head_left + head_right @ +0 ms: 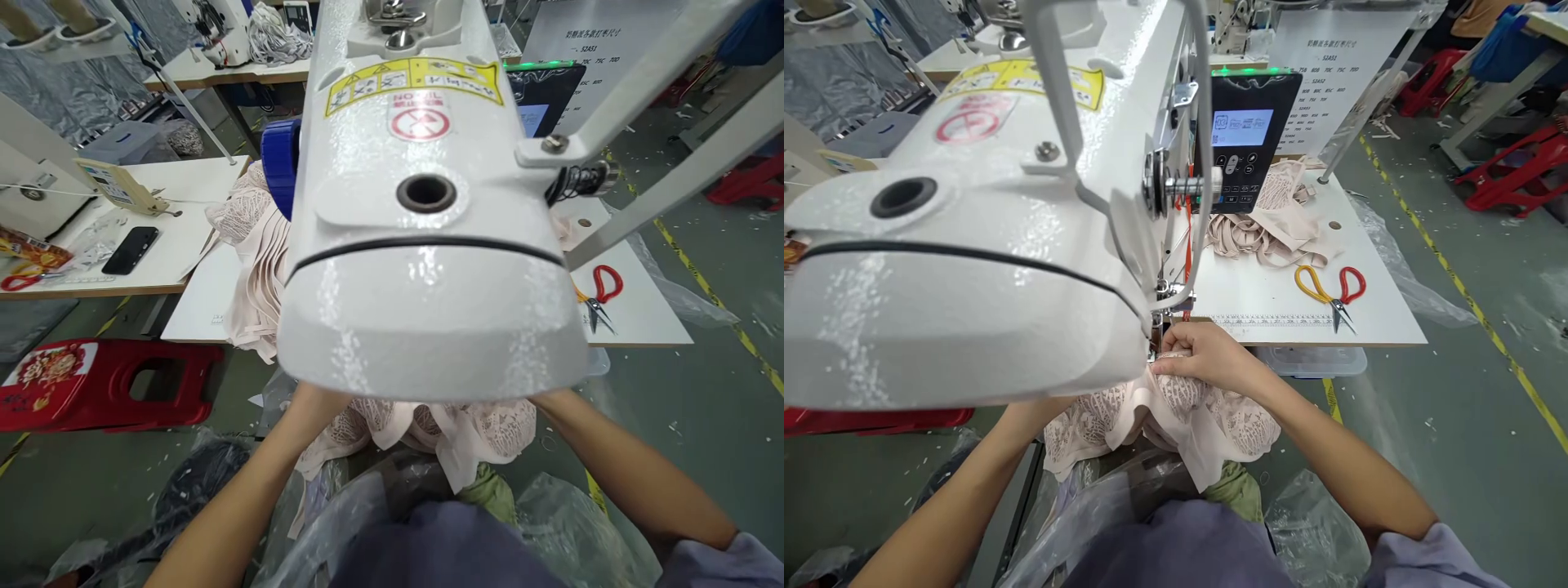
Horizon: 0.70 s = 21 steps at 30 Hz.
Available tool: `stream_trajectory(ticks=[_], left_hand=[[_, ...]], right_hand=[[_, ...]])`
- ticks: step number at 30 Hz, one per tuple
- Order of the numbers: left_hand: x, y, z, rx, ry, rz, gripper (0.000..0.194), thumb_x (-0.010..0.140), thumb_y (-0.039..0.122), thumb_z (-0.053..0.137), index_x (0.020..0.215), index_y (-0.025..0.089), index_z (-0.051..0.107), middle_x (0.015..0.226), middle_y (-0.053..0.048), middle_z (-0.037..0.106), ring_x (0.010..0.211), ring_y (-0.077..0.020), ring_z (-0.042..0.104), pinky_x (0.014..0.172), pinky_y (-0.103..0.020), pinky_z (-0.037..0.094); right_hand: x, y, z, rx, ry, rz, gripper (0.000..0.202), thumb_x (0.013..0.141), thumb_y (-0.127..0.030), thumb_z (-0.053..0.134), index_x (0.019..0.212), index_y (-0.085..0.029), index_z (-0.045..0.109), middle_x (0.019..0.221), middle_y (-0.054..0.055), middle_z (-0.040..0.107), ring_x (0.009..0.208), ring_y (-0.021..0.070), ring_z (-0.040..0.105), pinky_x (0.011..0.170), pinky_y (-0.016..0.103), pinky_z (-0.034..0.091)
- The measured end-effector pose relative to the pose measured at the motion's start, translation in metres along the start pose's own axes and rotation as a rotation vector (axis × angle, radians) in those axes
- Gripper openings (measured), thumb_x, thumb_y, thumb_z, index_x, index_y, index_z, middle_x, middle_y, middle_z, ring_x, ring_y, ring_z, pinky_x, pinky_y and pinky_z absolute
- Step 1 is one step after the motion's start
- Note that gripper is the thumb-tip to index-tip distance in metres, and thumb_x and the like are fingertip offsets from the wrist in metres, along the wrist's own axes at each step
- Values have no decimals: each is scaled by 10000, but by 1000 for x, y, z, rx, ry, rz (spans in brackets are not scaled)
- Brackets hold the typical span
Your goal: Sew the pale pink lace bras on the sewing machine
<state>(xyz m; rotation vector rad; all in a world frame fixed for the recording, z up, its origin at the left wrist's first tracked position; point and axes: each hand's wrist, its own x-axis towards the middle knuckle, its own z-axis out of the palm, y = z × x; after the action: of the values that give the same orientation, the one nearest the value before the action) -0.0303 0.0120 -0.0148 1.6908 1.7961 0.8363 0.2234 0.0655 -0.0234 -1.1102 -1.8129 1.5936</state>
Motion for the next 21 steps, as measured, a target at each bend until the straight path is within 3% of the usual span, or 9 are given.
stream_trajectory(ticks=[3, 5, 7, 10, 13, 15, 17, 21], left_hand=[[-1, 1, -3, 20, 8, 47, 145, 731, 351, 710, 756, 233, 630, 634, -50, 619, 872, -294, 651, 752, -364, 550], [-1, 3, -2, 9, 15, 69, 164, 761, 364, 693, 836, 224, 651, 707, -67, 652, 915, -294, 653, 762, -358, 551], [0, 6, -1, 1, 14, 87, 197, 784, 377, 679, 901, 219, 659, 762, -80, 670, 936, -290, 653, 771, -355, 551], [1, 10, 0, 2, 3, 101, 220, 778, 388, 691, 917, 220, 663, 785, -86, 678, 948, -298, 656, 779, -353, 550], [4, 15, -1, 11, -14, 107, 198, 760, 392, 700, 849, 220, 658, 748, -78, 674, 937, -299, 656, 768, -333, 551], [5, 20, -1, 15, -18, 115, 191, 759, 396, 691, 813, 220, 642, 719, -67, 667, 907, -276, 652, 759, -317, 553], [7, 26, -1, 18, -14, 131, 196, 761, 404, 676, 793, 219, 622, 708, -56, 662, 873, -248, 641, 748, -301, 552], [7, 29, 0, 73, -26, 128, 188, 775, 389, 632, 746, 208, 590, 632, -25, 628, 776, -201, 617, 674, -247, 520]], right_hand=[[-5, 21, 10, 198, 90, 44, 537, 617, -524, 848, 1026, -225, 668, 1035, 64, 672, 1041, 288, 595, 895, 408, 489], [-13, 39, 24, 290, 132, 62, 715, 635, -610, 804, 1207, -236, 594, 1231, 106, 622, 1160, 304, 558, 956, 430, 474], [-23, 58, 39, 466, 105, 130, 814, 670, -735, 706, 1300, -251, 528, 1301, 127, 596, 1198, 302, 557, 971, 439, 475], [-40, 81, 54, 848, -64, 282, 856, 612, -765, 734, 1279, -266, 543, 1248, 115, 649, 1167, 294, 603, 991, 439, 469], [-52, 94, 54, 1002, -154, 323, 728, 561, -480, 904, 1175, -224, 609, 1139, 95, 711, 1090, 265, 659, 987, 400, 476], [-57, 98, 49, 1024, -97, 342, 553, 608, -369, 896, 1071, -192, 650, 1044, 88, 743, 1009, 240, 694, 950, 371, 503], [-59, 100, 43, 1033, 2, 376, 420, 648, -370, 874, 963, -180, 672, 936, 72, 762, 903, 219, 719, 899, 348, 531], [-65, 95, 35, 1028, 130, 417, 351, 654, -382, 878, 868, -184, 683, 812, 43, 763, 777, 206, 720, 833, 343, 556]])
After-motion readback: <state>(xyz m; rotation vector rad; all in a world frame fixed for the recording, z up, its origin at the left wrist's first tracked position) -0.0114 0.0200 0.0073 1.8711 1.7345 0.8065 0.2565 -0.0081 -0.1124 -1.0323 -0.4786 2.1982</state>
